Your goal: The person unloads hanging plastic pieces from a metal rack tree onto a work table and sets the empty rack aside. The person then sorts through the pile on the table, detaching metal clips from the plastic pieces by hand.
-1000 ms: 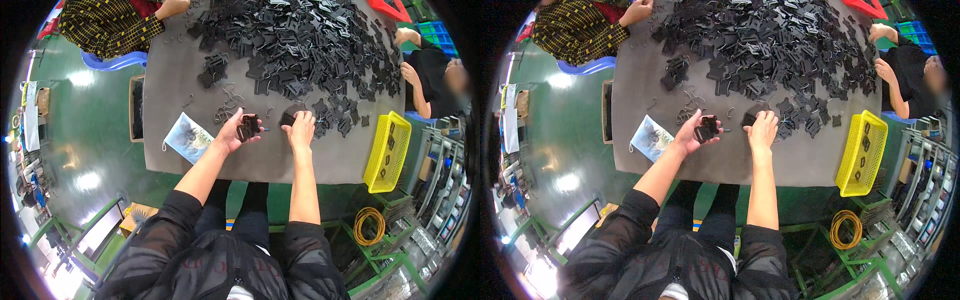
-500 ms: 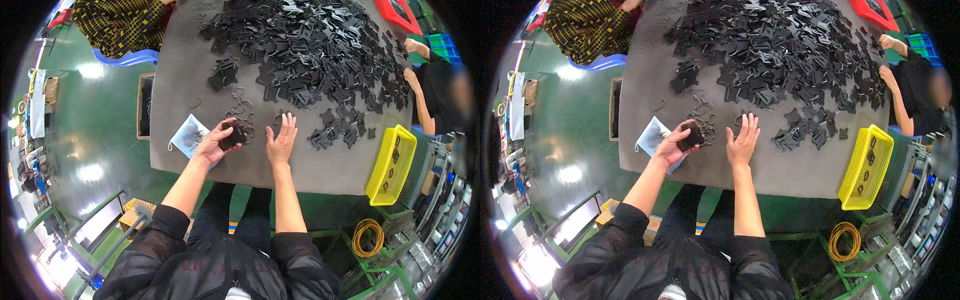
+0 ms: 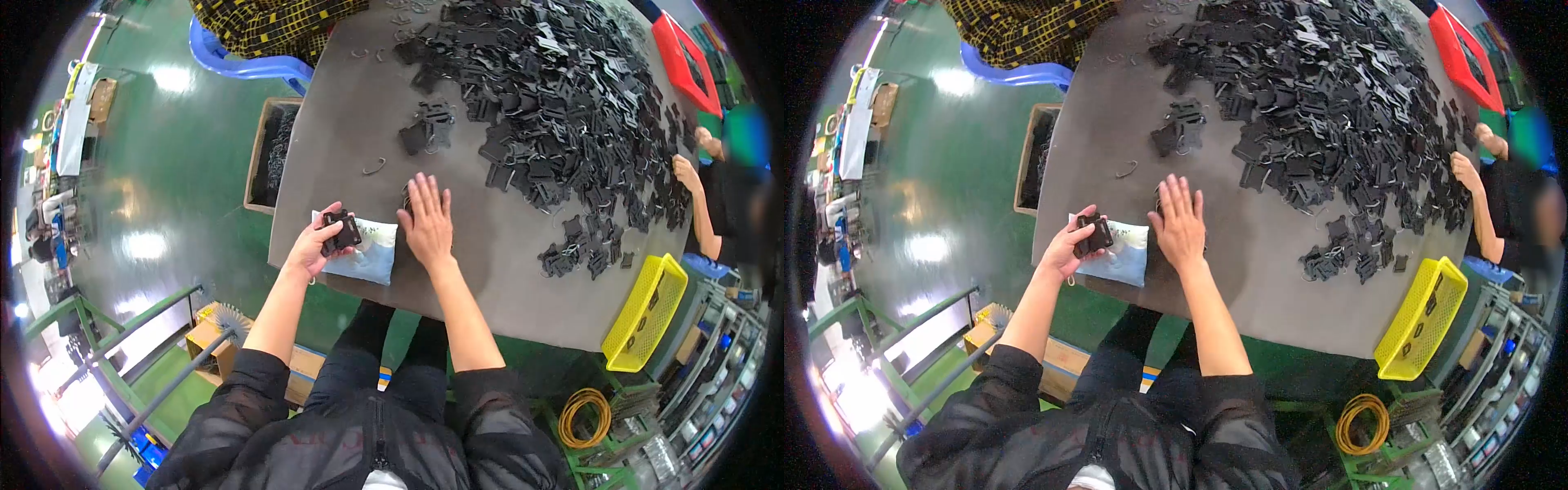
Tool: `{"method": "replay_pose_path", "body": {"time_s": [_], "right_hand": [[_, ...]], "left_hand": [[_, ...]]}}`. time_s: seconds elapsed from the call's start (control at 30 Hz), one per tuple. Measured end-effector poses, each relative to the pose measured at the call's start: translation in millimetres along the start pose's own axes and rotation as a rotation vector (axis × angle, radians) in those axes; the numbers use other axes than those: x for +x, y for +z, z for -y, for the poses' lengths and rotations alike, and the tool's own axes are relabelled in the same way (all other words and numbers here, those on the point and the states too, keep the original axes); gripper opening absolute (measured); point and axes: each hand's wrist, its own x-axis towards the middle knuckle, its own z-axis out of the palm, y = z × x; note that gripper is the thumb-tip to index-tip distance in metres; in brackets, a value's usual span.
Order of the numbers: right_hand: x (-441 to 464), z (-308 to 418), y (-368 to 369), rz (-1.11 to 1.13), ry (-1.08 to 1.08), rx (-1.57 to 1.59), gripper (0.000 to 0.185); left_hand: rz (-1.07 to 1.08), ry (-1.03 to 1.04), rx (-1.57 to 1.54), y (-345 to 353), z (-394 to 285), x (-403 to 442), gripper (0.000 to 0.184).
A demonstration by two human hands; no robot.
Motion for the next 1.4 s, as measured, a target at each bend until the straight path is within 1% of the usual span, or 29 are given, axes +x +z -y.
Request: {"method": "replay_pose_path", "body": {"time_s": [0.1, 0.13, 0.17, 0.27, 0.4, 0.47, 0.5, 0.6, 0.63, 0.73, 0.77, 0.87, 0.9, 1.0, 1.1, 1.2, 1.3, 1.4], "right_hand": [[15, 17, 7, 0.043, -0.073, 0.026, 0.058], [27, 21, 10, 0.047, -0.103, 0.034, 0.058], [41, 22, 12, 0.023, -0.155, 0.032, 0.053], [54, 25, 20, 0.124, -0.285, -0.003, 0.046], [38, 16, 0, 0.049, -0.123, -0.091, 0.044], [41, -5, -4, -0.093, -0.043, -0.164, 0.046], [45, -8, -7, -0.095, -0.038, -0.181, 0.049], [41, -4, -13, -0.028, -0.079, -0.176, 0.047], [37, -1, -14, 0.021, -0.101, -0.148, 0.047], [27, 1, -17, 0.009, -0.099, -0.151, 0.047], [31, -3, -18, -0.045, -0.089, -0.181, 0.049], [46, -19, -8, -0.095, -0.055, -0.225, 0.050], [50, -20, -8, -0.076, -0.056, -0.258, 0.051], [51, -20, -9, -0.061, -0.045, -0.287, 0.051], [58, -24, -10, -0.080, -0.027, -0.270, 0.051], [74, -30, -9, -0.051, -0.025, -0.265, 0.053], [86, -33, -11, -0.034, -0.016, -0.256, 0.054], [82, -35, -12, -0.107, 0.051, -0.130, 0.052]], "left_hand": [[-0.010, 0.003, 0.035, -16, 2, -13, 0.043], [-0.036, -0.002, 0.072, -19, 5, -17, 0.044], [-0.037, 0.003, 0.088, -23, 7, -20, 0.045], [-0.030, 0.003, 0.079, -31, 12, -26, 0.048], [0.001, -0.001, 0.047, -31, 7, -24, 0.049], [0.007, -0.001, 0.031, -29, 4, -25, 0.050], [0.010, 0.001, 0.026, -29, 3, -25, 0.050], [0.033, -0.003, 0.045, -34, 4, -24, 0.055], [0.044, -0.008, 0.056, -35, 4, -23, 0.057], [0.139, -0.115, 0.266, -34, -5, -25, 0.064], [0.181, -0.087, 0.355, -29, -8, -26, 0.072], [0.236, -0.115, 0.557, -20, -16, -26, 0.078], [0.249, -0.103, 0.565, -20, -14, -21, 0.080], [0.228, -0.072, 0.635, -20, -10, -18, 0.080], [0.232, -0.045, 0.577, -25, -3, -15, 0.077], [0.226, -0.074, 0.556, -23, -6, -17, 0.074], [0.212, 0.003, 0.582, -27, 1, -14, 0.071], [0.199, -0.034, 0.564, -25, 0, -15, 0.067]]}}
